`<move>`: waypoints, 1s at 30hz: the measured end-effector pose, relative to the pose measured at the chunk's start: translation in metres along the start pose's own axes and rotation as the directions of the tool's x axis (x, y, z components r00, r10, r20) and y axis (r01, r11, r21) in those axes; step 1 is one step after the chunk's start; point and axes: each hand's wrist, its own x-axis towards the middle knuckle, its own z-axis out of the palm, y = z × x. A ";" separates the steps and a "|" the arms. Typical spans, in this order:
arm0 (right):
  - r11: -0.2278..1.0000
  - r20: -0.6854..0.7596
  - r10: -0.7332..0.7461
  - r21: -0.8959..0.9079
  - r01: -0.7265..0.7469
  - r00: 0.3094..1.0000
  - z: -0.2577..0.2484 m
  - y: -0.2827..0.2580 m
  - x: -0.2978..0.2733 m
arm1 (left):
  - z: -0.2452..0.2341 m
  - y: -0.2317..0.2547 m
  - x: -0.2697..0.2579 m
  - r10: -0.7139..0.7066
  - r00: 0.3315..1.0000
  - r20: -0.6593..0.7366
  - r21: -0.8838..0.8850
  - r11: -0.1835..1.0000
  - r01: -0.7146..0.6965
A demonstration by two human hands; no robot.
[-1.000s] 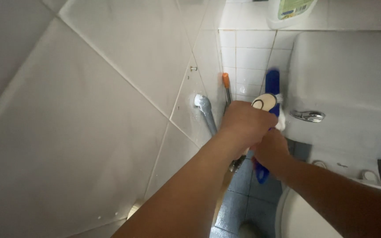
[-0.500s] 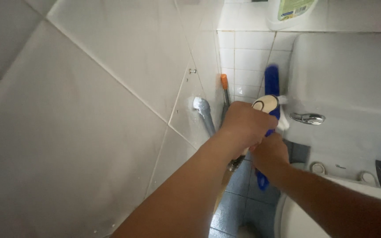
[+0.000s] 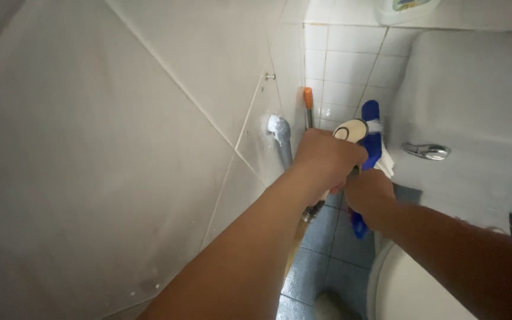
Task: The person uses a handheld bidet sprayer and a blue toilet brush to clean the toilet. They scrub the exterior of the tank, the seat, the lid, and the interior bowl while rinsing with water.
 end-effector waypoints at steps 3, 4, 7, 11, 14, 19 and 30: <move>1.000 -0.051 0.010 -0.017 -0.011 0.999 0.001 0.001 0.000 | -0.001 0.002 0.001 -0.037 0.996 -0.077 0.026 0.999 0.039; 1.000 -0.062 0.008 -0.024 -0.010 0.998 0.002 0.002 0.003 | -0.002 0.002 0.002 -0.038 0.996 -0.082 0.023 0.999 0.040; 0.999 -0.083 0.007 -0.041 -0.011 0.997 0.013 0.021 0.026 | -0.004 0.001 0.004 0.008 1.000 -0.023 0.041 0.999 -0.007; 0.976 0.059 0.212 0.046 -0.215 0.976 0.018 0.069 0.087 | -0.007 0.001 0.005 0.008 1.000 -0.013 0.028 1.000 -0.008; 0.966 0.100 0.249 0.052 -0.255 0.963 0.014 0.079 0.084 | -0.004 -0.003 0.008 0.011 1.000 -0.022 0.033 0.999 -0.010; 0.988 0.128 0.146 0.022 -0.150 0.981 0.014 0.060 0.058 | -0.001 -0.016 0.031 0.252 0.963 0.093 0.457 0.849 -0.266; 0.994 -0.072 -0.050 -0.099 0.043 0.996 -0.008 0.021 0.026 | -0.001 0.012 0.004 0.011 0.999 -0.048 -0.022 1.000 -0.012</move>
